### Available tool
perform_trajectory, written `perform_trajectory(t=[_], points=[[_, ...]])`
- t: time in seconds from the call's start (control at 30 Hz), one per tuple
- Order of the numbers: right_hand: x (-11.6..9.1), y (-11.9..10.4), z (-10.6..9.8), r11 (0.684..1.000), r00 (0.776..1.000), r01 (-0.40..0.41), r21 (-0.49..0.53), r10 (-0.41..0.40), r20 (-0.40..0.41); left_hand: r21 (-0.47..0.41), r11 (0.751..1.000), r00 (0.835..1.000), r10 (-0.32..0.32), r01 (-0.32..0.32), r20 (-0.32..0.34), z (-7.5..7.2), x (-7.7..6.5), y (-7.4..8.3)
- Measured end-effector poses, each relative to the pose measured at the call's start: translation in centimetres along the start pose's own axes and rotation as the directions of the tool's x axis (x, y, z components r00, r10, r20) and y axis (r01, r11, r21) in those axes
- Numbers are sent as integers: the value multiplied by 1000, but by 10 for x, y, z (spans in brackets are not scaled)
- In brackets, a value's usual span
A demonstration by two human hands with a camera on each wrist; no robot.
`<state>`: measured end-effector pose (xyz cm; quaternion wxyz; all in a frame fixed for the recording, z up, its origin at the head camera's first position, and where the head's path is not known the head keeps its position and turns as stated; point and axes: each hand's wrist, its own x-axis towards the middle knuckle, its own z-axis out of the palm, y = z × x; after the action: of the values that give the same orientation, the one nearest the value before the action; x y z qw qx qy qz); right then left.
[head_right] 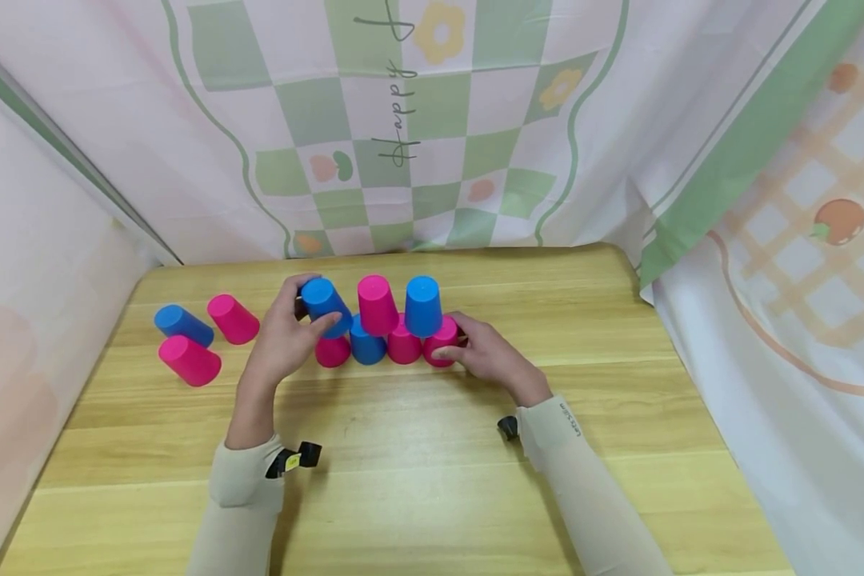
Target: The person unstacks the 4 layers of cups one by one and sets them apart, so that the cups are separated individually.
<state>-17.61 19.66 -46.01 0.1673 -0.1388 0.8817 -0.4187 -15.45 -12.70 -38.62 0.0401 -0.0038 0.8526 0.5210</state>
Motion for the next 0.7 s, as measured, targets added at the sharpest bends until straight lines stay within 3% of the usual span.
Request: perform_trajectory(t=[0.7], points=[[1,1,0,1000,1000,-3,0,3,0,1,1000,994,-29,30,-108,-36,-16,-4]])
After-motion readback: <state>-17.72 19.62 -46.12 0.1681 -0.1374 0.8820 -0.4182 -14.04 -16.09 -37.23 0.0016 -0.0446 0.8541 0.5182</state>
